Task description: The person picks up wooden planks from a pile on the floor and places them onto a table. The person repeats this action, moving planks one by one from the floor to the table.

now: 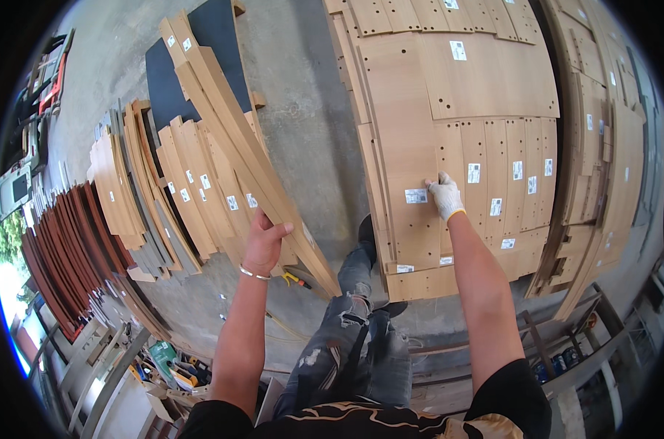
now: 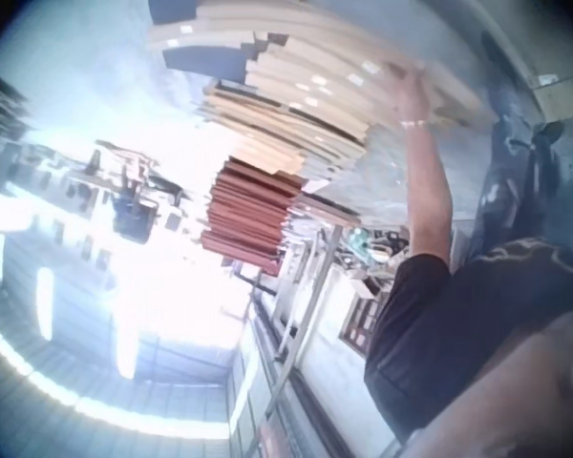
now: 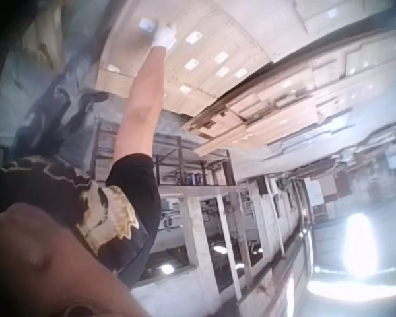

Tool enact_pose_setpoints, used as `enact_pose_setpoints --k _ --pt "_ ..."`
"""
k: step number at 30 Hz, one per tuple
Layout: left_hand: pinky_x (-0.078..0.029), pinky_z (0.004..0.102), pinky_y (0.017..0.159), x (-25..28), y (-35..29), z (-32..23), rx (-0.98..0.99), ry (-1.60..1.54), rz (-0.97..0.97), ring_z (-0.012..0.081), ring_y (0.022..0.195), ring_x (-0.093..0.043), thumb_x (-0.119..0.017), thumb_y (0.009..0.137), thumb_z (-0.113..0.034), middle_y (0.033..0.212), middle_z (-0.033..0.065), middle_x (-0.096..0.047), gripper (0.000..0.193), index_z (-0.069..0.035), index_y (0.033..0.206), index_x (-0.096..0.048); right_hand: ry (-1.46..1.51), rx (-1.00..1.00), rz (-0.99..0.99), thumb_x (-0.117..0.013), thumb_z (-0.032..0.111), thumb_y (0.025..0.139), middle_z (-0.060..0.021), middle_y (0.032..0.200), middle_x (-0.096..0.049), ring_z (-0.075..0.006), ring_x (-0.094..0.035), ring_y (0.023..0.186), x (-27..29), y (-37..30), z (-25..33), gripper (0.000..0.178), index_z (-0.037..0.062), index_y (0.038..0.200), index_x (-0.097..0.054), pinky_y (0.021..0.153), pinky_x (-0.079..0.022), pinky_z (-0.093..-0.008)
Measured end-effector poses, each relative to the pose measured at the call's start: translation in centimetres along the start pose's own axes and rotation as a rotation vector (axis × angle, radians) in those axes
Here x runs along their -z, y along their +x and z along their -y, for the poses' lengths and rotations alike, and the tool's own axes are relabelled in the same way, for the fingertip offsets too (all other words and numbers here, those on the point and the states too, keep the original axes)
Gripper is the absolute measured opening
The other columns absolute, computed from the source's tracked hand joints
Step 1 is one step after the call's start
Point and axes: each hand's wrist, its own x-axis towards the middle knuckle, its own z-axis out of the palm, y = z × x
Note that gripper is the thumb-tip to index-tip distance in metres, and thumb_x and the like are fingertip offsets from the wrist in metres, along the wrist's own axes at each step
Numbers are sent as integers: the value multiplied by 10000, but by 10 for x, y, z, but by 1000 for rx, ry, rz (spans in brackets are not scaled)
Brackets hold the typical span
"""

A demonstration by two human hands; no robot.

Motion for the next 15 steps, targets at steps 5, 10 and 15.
enact_pose_setpoints --k 5,10,15 --pt "-496 354 965 23 3 1 33 11 -15 202 1102 -627 -697 786 63 1184 49 -650 590 -42 1335 -509 -782 86 50 -674 230 902 -184 1244 -637 -355 -610 1142 -19 -31 75 453 139 1338 -594 990 -495 -422" --pt "-471 427 1051 -9 20 -1 85 -25 100 294 1180 -615 -693 811 -4 1244 152 -645 566 32 1341 -493 -648 202 80 -666 228 904 -184 1282 -624 -332 -603 1180 3 -39 61 481 156 1372 -582 1021 -484 -416" --pt "-462 443 1076 -52 21 32 154 -101 230 308 1209 -608 -688 826 -21 1258 173 -644 554 55 1342 -501 360 46 643 -721 158 905 -116 1372 -588 -166 -562 1176 3 -115 77 688 96 1523 -424 1000 -473 -305"
